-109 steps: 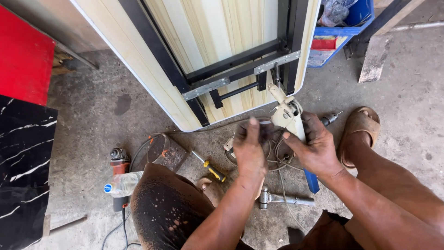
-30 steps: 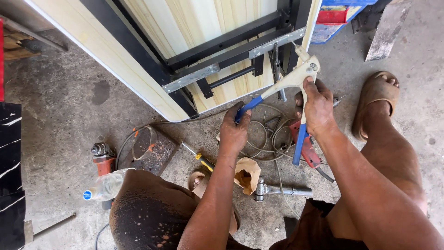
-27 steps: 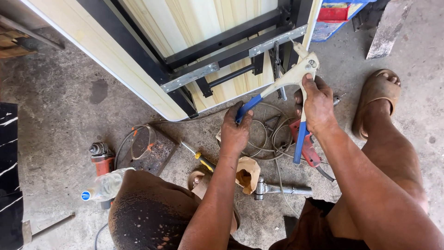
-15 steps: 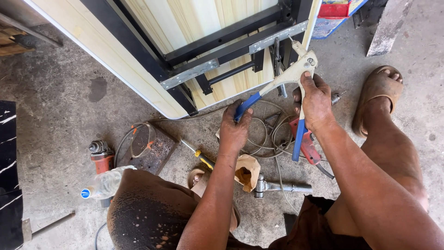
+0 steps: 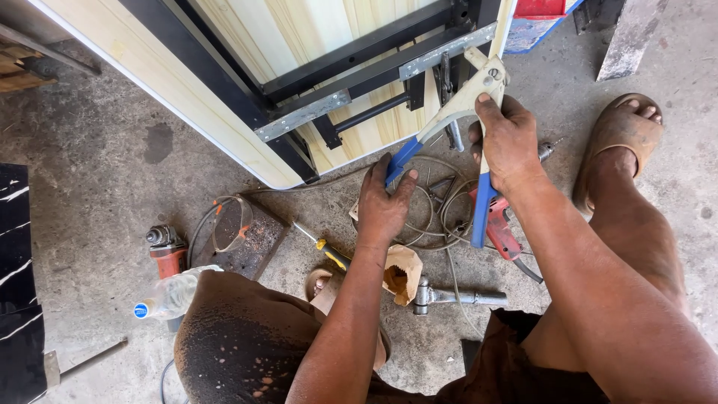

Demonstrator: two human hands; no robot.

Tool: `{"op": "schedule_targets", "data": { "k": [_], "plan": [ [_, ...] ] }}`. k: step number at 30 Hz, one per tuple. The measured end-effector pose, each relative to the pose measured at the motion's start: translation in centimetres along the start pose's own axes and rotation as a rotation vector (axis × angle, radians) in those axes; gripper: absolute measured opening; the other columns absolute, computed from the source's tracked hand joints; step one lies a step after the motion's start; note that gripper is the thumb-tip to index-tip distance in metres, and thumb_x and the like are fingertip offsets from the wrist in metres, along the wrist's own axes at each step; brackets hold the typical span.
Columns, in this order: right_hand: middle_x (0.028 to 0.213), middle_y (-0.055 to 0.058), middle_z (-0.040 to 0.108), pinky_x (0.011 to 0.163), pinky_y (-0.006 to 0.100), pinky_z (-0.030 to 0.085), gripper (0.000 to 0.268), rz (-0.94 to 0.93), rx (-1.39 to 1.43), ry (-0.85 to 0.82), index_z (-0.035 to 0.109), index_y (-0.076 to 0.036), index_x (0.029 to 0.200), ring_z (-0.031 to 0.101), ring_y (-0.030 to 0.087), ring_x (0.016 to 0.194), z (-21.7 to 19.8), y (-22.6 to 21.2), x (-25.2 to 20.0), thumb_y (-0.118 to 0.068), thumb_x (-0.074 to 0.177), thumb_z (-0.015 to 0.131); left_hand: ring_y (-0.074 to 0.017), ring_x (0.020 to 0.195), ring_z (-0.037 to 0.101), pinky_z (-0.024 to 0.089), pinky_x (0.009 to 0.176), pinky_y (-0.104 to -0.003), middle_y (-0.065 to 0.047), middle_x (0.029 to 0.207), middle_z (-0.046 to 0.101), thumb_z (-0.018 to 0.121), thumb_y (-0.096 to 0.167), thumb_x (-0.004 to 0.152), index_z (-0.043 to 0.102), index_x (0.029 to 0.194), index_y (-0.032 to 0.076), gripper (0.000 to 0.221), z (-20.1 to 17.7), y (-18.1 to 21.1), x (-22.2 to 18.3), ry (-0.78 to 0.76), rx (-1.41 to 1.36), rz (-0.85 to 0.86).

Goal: Fastening a metal bracket to a frame using a manual rivet gun and drilling holes with a power drill.

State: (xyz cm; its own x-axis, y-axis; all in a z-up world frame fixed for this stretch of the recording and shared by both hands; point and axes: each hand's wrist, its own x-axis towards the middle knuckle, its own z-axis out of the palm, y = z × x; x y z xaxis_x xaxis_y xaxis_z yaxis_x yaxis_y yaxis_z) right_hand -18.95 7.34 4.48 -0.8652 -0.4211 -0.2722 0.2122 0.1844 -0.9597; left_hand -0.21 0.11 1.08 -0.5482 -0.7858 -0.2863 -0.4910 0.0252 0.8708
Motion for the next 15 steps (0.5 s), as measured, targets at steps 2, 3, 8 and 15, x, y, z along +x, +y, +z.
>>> {"op": "schedule_targets", "data": {
  "k": [2, 3, 8, 15],
  "plan": [
    [0.061, 0.007, 0.057, 0.033, 0.024, 0.043, 0.022, 0.003, 0.002, 0.011, 0.062, -0.006, 0.108, 0.051, 0.012, 0.038, 0.8, -0.7, -0.3, -0.028, 0.110, 0.061, -0.0465, 0.138, 0.053, 0.041, 0.117, -0.059, -0.025, 0.145, 0.056, 0.065, 0.066, 0.092, 0.054, 0.151, 0.013, 0.080, -0.4, 1.2, -0.2, -0.002, 0.096, 0.014],
    [0.063, 0.006, 0.059, 0.035, 0.023, 0.045, 0.022, 0.018, 0.009, 0.032, 0.061, -0.007, 0.112, 0.052, 0.011, 0.040, 1.3, -1.0, -0.5, -0.028, 0.110, 0.060, -0.0474, 0.140, 0.051, 0.039, 0.118, -0.059, -0.027, 0.147, 0.054, 0.064, 0.072, 0.088, 0.052, 0.152, 0.011, 0.089, -0.8, 1.8, -0.3, -0.039, 0.129, 0.000],
    [0.069, 0.003, 0.065, 0.039, 0.022, 0.051, 0.026, 0.047, 0.048, 0.117, 0.060, -0.005, 0.122, 0.058, 0.010, 0.046, 3.9, -1.8, -1.1, -0.028, 0.111, 0.055, -0.0482, 0.143, 0.048, 0.036, 0.120, -0.058, -0.029, 0.152, 0.051, 0.063, 0.088, 0.074, 0.044, 0.158, 0.012, 0.115, -2.2, 3.0, 0.1, -0.214, 0.236, -0.046],
    [0.083, 0.004, 0.064, 0.055, 0.018, 0.064, 0.040, 0.034, 0.073, 0.200, 0.057, -0.006, 0.134, 0.064, 0.009, 0.066, 3.3, -0.2, -0.8, -0.037, 0.109, 0.061, -0.0560, 0.147, 0.037, 0.032, 0.123, -0.062, -0.038, 0.160, 0.035, 0.076, 0.080, 0.062, 0.027, 0.164, 0.004, 0.137, -3.8, 5.2, 0.1, -0.497, 0.244, -0.015]
  ]
}}
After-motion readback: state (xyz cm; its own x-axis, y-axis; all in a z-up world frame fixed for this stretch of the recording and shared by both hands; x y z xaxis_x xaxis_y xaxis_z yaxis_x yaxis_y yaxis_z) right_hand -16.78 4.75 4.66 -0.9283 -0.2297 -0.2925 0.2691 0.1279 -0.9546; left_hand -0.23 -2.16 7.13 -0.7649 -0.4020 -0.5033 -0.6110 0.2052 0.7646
